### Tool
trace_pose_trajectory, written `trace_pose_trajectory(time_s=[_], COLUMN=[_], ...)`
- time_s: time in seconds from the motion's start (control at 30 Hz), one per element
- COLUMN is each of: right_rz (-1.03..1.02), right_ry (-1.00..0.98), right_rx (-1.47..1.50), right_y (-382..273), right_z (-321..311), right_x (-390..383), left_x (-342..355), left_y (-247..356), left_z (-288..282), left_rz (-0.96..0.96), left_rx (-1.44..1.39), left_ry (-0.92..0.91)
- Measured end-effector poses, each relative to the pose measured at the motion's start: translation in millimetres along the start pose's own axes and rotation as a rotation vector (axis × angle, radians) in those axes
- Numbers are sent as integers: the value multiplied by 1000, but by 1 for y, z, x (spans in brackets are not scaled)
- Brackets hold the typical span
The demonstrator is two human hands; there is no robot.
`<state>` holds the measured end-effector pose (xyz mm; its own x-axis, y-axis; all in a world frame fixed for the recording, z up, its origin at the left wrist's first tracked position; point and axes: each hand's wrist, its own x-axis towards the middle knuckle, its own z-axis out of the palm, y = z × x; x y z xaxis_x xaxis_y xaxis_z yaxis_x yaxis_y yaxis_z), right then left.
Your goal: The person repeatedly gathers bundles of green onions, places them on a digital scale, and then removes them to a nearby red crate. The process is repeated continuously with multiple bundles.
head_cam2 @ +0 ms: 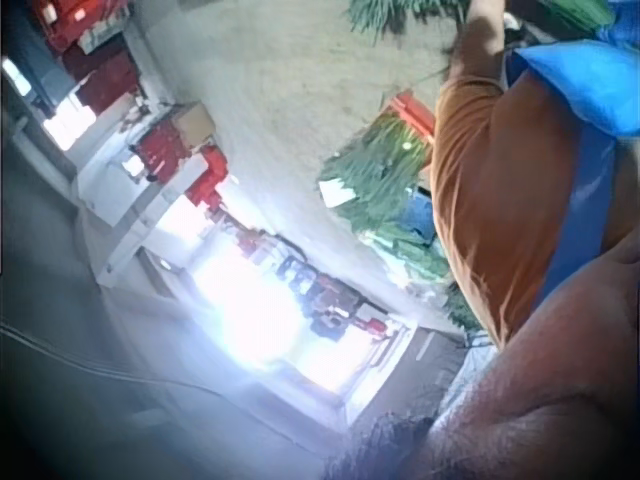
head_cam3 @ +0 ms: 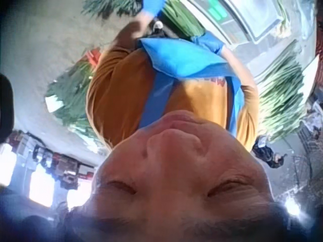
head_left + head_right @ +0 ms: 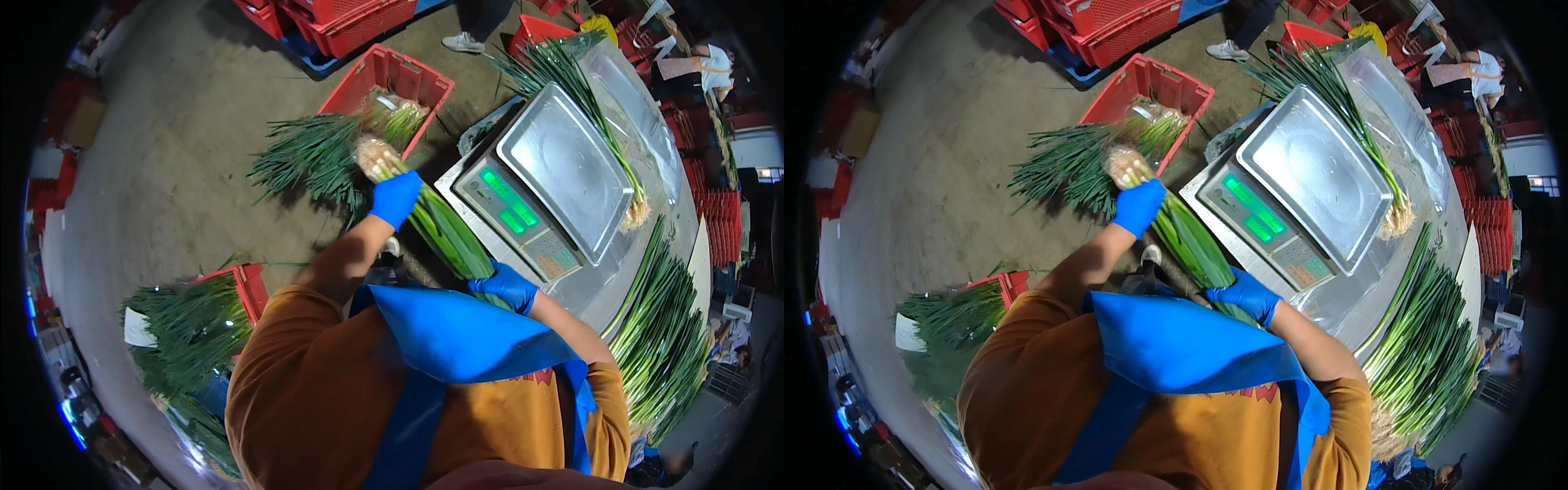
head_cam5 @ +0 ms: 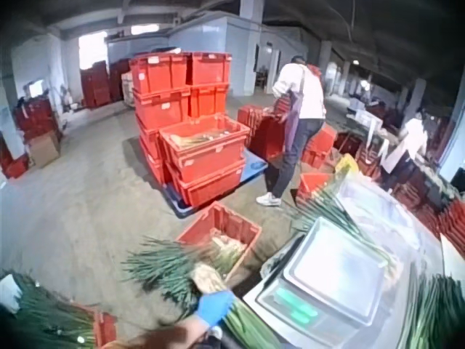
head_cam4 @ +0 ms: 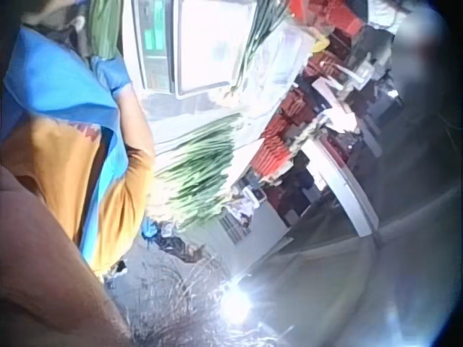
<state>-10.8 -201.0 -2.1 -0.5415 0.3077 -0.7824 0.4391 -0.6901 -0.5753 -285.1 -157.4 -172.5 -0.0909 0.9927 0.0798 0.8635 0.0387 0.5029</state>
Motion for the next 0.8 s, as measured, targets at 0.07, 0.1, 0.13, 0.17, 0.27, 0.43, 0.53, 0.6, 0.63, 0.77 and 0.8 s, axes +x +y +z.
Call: trace_pose_trajectory(time_s=[0.07,0.1,0.13,0.17,0.27,0.43,0.53,0.6,0.63,0.77,0.8], right_rz=[81,109,103,95,86,79,118,76,29,-259,-455], right_ry=[34,41,44,39,46,-128,-107,-101,-75,11,17], right_rx=[45,47,13,-20,-171,-42,45,191,203,200,152], right_y=[-20,-24,-31,-38,-67,-114,-129,-126,-127,-135,-130], right_z=[2,1,-1,-1,4,18,36,38,38,54,53], right_x=[15,25,35,48,91,99,70,72,75,96,119], left_x=[-6,-6,-4,-3,-4,55,58,54,61,104,113], left_y=[11,19,26,34,59,-11,14,42,47,45,46], left_z=[4,1,0,-4,-31,-65,-92,-98,-110,-158,-164], left_rz=[-14,-40,-44,-15,80,-221,-53,63,75,152,242], left_rx=[-174,-254,-229,-246,-293,-383,-303,-394,-420,-305,-366], left_ry=[26,45,-18,-28,-105,128,77,106,162,200,256])
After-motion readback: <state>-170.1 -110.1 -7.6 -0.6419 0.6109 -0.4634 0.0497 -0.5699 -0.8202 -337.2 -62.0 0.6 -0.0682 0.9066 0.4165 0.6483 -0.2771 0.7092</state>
